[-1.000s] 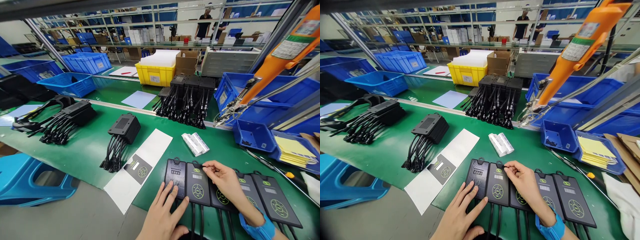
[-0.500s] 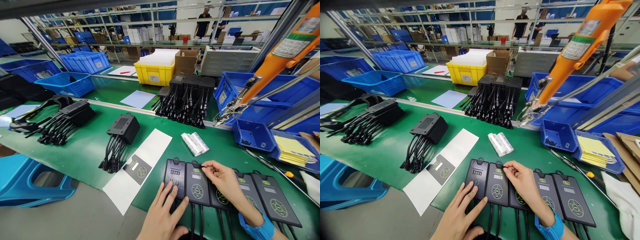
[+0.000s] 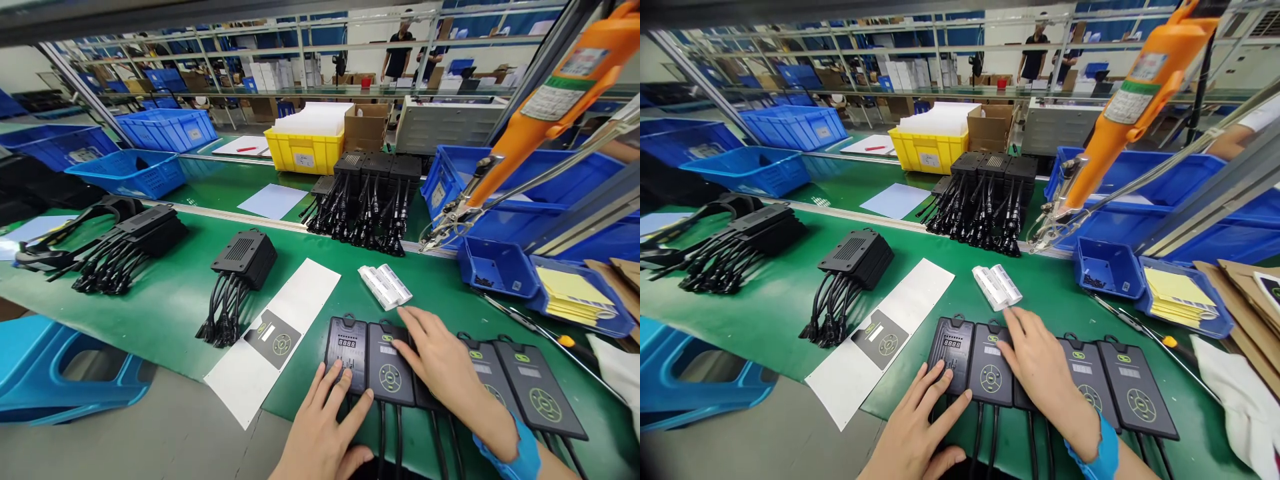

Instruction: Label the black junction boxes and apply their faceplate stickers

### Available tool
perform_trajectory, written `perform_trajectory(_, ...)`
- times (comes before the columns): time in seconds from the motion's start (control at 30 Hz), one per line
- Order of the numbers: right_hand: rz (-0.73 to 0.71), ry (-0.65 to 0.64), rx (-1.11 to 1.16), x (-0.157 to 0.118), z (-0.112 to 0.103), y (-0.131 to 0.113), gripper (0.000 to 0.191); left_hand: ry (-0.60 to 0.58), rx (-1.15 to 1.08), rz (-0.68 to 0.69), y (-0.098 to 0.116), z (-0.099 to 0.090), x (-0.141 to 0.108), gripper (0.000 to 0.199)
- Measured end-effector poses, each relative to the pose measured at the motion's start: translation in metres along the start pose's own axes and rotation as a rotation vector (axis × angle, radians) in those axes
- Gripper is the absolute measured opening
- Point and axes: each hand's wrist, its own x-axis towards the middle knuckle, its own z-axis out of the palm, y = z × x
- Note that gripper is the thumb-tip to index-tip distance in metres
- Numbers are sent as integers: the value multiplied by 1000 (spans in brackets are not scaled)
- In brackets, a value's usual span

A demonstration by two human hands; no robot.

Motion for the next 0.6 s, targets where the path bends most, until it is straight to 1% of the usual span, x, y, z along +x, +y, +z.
perform_trajectory(0.1, -284, -191, 148, -1, -5, -12, 83, -18, -13, -6, 0, -1, 2, 68)
perform_trajectory(0.17, -362, -283, 246, -10, -10, -25, 101, -15, -25, -18, 1, -1, 4, 63)
perform_trajectory(0.2, -374, -302, 293, -17, -12, -33, 106, -7, -33, -29, 1, -1, 4, 59)
perform_trajectory(0.23, -381, -314, 337, -26, -15, -40, 107, 1, -44, -41, 2, -2, 4, 55)
perform_trajectory(0.27, -388, -326, 379, -34, -18, -46, 102, 6, -55, -52, 3, -2, 4, 51)
perform_trajectory(0.33, -370, -358, 487, -50, -22, -54, 88, -1, -91, -63, 3, -5, 3, 45)
perform_trajectory(0.37, -353, -387, 573, -56, -24, -55, 85, -19, -127, -65, 1, -7, 2, 43)
perform_trajectory(0.43, -337, -458, 840, -66, -28, -51, 88, -70, -245, -109, -10, -10, 3, 35)
perform_trajectory(0.47, -318, -480, 990, -69, -30, -47, 90, -87, -297, -170, -18, -11, 4, 31)
perform_trajectory(0.5, -284, -484, 1123, -71, -31, -42, 89, -86, -318, -261, -28, -12, 6, 29)
perform_trajectory(0.53, -238, -468, 1224, -72, -33, -37, 84, -72, -300, -383, -40, -12, 8, 28)
perform_trajectory(0.57, -181, -438, 1287, -74, -33, -32, 74, -41, -225, -512, -53, -12, 10, 29)
perform_trajectory(0.6, -121, -407, 1314, -74, -33, -29, 62, -33, -117, -643, -67, -13, 13, 34)
